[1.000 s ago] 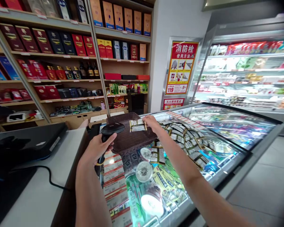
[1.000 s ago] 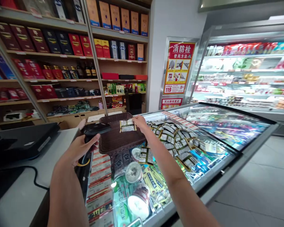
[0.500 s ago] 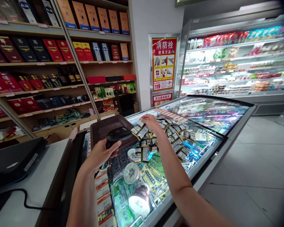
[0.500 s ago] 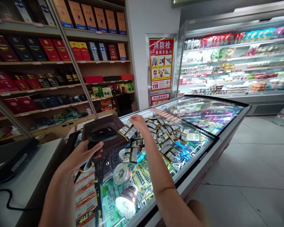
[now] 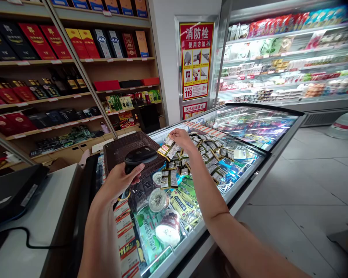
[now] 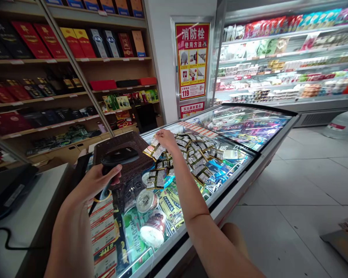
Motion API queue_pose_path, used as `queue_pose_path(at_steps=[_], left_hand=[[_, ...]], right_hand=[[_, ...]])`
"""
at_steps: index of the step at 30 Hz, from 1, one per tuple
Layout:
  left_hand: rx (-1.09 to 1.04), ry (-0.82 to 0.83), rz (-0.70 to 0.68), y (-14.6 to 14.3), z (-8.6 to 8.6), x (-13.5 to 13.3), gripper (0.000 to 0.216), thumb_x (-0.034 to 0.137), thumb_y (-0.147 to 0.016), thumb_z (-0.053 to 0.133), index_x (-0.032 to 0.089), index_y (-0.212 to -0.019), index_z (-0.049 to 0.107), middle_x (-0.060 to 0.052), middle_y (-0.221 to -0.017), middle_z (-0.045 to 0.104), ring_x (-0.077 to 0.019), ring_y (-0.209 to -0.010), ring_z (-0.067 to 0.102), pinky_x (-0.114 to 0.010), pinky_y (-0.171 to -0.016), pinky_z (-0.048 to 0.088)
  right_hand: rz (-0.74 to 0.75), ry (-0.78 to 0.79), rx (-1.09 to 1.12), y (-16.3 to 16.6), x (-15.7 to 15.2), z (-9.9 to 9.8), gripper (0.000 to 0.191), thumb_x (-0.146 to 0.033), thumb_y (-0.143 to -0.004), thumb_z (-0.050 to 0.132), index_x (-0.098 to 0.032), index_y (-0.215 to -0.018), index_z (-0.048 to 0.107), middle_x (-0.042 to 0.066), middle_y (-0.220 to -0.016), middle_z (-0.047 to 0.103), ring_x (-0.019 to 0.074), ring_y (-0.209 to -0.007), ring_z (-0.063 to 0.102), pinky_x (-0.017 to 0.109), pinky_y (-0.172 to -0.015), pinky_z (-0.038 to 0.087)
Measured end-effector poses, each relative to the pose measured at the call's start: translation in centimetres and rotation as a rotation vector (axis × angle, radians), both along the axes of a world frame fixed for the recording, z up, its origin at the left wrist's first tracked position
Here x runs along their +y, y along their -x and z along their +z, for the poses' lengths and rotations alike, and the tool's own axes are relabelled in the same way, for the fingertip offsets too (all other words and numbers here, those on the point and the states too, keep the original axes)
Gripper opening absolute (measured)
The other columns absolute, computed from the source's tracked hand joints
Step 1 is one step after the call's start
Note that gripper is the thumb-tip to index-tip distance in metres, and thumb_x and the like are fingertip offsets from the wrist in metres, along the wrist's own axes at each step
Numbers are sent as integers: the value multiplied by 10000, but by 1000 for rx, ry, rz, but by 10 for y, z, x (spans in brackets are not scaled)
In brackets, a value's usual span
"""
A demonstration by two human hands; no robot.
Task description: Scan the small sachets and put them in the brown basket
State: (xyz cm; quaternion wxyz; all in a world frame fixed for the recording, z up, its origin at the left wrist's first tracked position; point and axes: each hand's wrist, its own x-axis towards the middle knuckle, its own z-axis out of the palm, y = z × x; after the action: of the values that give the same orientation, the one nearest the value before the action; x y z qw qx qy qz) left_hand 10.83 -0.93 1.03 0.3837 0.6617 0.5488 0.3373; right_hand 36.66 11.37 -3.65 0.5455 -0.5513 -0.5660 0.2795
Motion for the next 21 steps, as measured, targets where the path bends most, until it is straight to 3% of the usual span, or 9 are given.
queue_pose_path(at_steps=[15,21], left_hand=[[27,-1,-34,3,0,1,460,612,-694,695,163,-716,596,11,-628,608,-130,-568,605,-218,-531,460],[47,-3,30,3,3,0,469,608,-628,739,163,-673,596,0,-616,619,-144,-571,618,-224,-529,466]], right_hand=[[17,8,-27,-2,1,-1,153,-326,-755,618,-187,-819,615,-10,-692,637,144,-685,583,236,-629,408],[42,-23,-34,-4,-5,1,100,-281,-750,591,-188,-783,579,-28,-678,591,123,-643,524,228,-605,362]])
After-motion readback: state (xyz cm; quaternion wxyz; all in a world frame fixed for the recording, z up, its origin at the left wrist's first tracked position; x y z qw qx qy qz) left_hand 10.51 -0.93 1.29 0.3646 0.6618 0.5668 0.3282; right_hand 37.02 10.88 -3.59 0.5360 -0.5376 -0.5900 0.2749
